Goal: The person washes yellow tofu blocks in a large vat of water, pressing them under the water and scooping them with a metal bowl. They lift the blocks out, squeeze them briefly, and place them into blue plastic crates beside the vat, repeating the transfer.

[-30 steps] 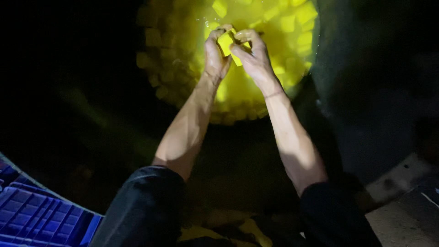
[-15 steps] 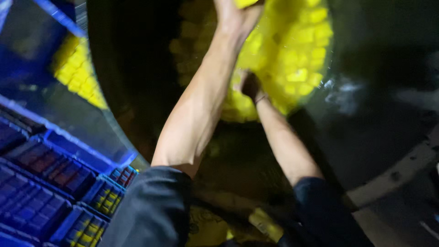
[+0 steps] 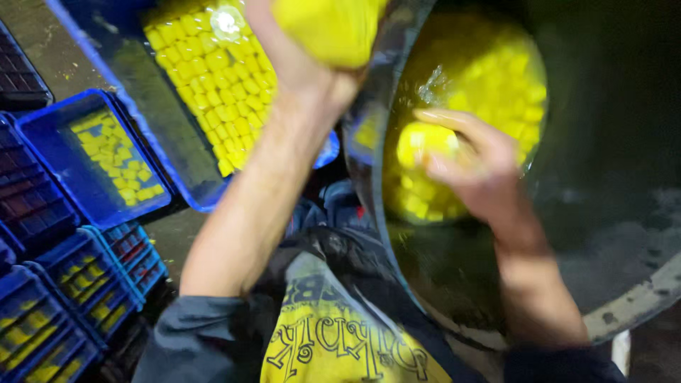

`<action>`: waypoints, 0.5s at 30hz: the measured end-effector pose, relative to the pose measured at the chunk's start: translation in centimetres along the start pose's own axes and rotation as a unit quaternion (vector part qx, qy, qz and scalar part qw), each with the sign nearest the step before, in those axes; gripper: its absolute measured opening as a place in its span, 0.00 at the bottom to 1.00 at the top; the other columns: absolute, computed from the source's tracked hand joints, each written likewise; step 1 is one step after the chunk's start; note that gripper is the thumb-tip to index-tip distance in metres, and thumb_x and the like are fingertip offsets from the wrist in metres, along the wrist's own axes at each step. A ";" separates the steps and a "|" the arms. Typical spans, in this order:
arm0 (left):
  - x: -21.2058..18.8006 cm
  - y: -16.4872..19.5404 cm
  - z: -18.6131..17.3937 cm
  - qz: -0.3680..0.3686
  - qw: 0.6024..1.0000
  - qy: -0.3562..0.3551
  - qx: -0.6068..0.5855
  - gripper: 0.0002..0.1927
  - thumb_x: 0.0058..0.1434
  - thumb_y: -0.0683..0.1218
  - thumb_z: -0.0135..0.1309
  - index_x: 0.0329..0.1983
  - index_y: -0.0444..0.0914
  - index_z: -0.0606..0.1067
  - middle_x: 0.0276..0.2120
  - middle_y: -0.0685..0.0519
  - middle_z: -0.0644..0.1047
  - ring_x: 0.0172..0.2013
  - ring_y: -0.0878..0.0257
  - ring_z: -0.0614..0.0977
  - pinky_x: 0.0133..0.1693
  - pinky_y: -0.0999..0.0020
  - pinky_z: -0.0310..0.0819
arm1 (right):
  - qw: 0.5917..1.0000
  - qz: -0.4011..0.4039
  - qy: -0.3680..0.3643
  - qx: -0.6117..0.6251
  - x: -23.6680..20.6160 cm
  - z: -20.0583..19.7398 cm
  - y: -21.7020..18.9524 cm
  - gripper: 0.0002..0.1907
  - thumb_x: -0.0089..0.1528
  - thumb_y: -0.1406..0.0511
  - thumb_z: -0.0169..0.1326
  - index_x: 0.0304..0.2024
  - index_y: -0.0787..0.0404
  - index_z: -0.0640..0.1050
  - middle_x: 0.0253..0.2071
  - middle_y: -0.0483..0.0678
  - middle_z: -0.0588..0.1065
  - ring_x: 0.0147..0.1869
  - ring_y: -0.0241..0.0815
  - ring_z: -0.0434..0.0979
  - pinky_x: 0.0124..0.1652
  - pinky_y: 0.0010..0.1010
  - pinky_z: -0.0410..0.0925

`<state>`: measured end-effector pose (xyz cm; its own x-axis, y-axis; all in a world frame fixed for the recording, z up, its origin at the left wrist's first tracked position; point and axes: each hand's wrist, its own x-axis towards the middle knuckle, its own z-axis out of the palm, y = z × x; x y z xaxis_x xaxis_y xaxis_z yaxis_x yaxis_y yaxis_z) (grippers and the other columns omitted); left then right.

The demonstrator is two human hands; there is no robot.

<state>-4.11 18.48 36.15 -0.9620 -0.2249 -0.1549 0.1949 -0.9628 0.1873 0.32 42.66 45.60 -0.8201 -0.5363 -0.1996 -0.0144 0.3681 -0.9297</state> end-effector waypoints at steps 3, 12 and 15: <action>-4.6 1.6 -1.5 0.025 0.999 -0.014 0.022 0.25 0.66 0.53 0.55 0.58 0.32 0.72 0.48 0.41 0.78 0.49 0.49 0.81 0.57 0.57 0.75 | 0.994 -0.032 -0.028 -0.096 0.5 5.3 -10.0 0.21 0.58 0.65 0.67 0.51 0.66 0.77 0.50 0.50 0.79 0.52 0.38 0.81 0.53 0.30 0.75; -16.4 3.7 -11.5 -0.098 0.979 0.155 -0.093 0.33 0.69 0.62 0.50 0.70 0.38 0.66 0.56 0.52 0.76 0.54 0.62 0.78 0.59 0.63 0.72 | 0.949 -0.068 -0.152 -0.266 5.6 20.1 -6.6 0.46 0.51 0.54 0.69 0.66 0.71 0.69 0.70 0.71 0.56 0.75 0.70 0.50 0.69 0.49 0.51; -15.6 2.9 -16.6 -0.106 0.954 0.201 -0.196 0.41 0.67 0.75 0.40 0.72 0.44 0.62 0.47 0.53 0.76 0.45 0.61 0.79 0.48 0.62 0.75 | 0.966 0.028 -0.232 -0.113 7.5 21.7 0.4 0.33 0.56 0.57 0.66 0.60 0.64 0.76 0.69 0.59 0.66 0.76 0.57 0.64 0.71 0.40 0.57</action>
<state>14.66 16.74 23.00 -0.8523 0.0168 -0.5227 0.1366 -0.9577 -0.2534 6.59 22.33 37.02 -0.4788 -0.7742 -0.4139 -0.1442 0.5344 -0.8328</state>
